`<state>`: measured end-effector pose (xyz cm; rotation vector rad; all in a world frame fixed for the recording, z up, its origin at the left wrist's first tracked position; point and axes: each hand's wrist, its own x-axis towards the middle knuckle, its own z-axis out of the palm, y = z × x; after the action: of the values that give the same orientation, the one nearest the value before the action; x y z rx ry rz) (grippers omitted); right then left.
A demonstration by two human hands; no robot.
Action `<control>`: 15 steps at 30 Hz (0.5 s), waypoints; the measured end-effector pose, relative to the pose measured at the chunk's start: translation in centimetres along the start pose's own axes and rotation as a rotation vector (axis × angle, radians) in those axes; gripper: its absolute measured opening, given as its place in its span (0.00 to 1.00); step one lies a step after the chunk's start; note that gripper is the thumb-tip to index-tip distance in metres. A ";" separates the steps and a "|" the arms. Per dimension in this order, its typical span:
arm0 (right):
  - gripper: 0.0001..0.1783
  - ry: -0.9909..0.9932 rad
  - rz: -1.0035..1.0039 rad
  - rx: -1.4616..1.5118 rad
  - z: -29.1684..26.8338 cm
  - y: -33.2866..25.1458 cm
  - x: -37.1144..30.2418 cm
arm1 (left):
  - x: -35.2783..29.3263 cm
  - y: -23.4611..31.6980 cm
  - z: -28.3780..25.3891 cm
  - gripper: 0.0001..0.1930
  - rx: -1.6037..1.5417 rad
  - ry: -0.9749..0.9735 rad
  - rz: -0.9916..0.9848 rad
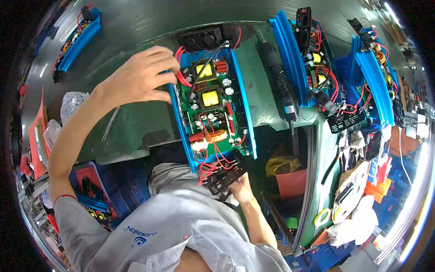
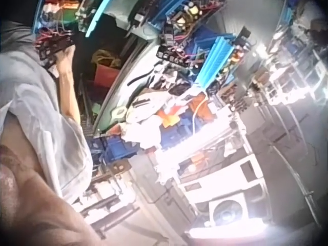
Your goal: Assembling electronic units by installing components and securing parts with an electric screwdriver.
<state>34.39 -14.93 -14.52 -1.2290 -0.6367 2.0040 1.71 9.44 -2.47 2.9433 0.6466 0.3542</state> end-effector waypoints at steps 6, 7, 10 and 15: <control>0.55 0.130 -0.282 0.002 1.8 -6.0 -3.7 | -1.5 1.8 1.0 0.23 0.090 0.102 -0.017; 0.55 0.141 -0.332 -0.054 2.3 -7.3 -3.8 | -1.7 2.7 1.0 0.23 0.112 0.113 -0.041; 0.47 0.369 -0.420 -0.642 3.8 -11.1 -1.8 | -4.1 4.9 1.5 0.22 0.123 0.159 -0.198; 0.28 0.428 -0.561 -0.808 3.2 -19.0 5.4 | -5.0 7.5 2.7 0.20 0.119 0.306 -0.463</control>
<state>35.58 1.23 -2.75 -1.6198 -1.4461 0.9757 0.91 0.42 -4.95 2.7426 1.3930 0.7388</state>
